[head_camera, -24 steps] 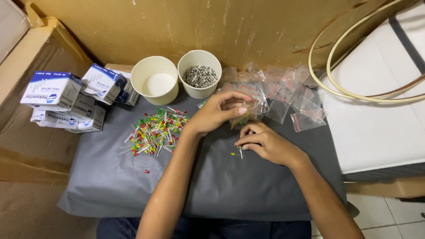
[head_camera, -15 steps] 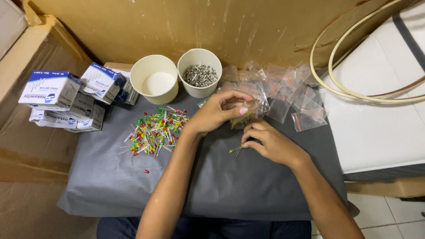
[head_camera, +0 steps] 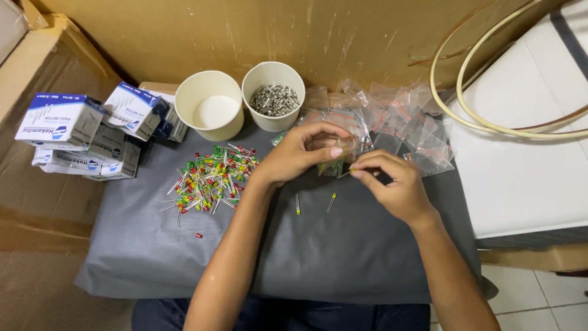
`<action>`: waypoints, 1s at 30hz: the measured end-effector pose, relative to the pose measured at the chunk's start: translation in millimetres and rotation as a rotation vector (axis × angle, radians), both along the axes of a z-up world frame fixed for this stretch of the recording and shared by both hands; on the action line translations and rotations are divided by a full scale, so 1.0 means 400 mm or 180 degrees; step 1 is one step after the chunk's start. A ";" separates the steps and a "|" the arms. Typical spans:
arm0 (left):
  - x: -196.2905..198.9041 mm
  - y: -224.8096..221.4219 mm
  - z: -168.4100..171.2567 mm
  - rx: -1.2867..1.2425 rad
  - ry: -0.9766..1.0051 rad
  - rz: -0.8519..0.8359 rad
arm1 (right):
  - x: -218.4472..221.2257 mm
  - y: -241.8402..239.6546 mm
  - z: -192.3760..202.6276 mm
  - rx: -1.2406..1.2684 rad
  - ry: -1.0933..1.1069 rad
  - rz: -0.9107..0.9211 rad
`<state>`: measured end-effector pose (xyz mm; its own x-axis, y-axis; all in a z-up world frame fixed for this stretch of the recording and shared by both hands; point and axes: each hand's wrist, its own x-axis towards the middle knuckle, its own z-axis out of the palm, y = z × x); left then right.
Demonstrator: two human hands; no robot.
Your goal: The person sorts electronic components, specifically LEDs and small metal connectors, from a pile into small plastic bags by hand.
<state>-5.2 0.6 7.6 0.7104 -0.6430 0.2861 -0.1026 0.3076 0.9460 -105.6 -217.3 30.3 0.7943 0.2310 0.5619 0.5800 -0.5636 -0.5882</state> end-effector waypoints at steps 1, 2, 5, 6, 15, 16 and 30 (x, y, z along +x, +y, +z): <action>-0.003 -0.001 -0.001 0.0000 0.0001 -0.0009 | -0.002 0.000 0.004 0.0000 0.0001 -0.0009; -0.005 -0.001 -0.003 0.0044 0.0038 -0.0060 | -0.004 0.000 0.009 0.0184 -0.0219 -0.0181; -0.012 -0.011 0.005 0.0085 0.0078 -0.0171 | -0.002 -0.008 0.012 0.0409 -0.0609 -0.0459; -0.018 -0.014 0.007 0.0084 0.0108 -0.0220 | -0.003 -0.010 0.010 0.0451 -0.0752 -0.0555; -0.034 -0.027 0.009 0.0269 0.0103 -0.0349 | 0.001 0.015 0.040 0.0205 -0.1194 -0.0325; -0.027 -0.029 0.006 0.0267 0.0092 -0.0346 | 0.005 0.017 0.044 0.0203 -0.1204 -0.0322; 0.017 0.018 -0.003 -0.0123 0.0191 -0.0042 | -0.015 0.039 0.010 -0.0220 0.0438 0.0794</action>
<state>1.6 7.8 6.5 0.7186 -0.6417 0.2680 -0.0416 0.3450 0.9377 -111.6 -201.6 34.2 0.7757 0.4629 0.4290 0.6233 -0.4551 -0.6360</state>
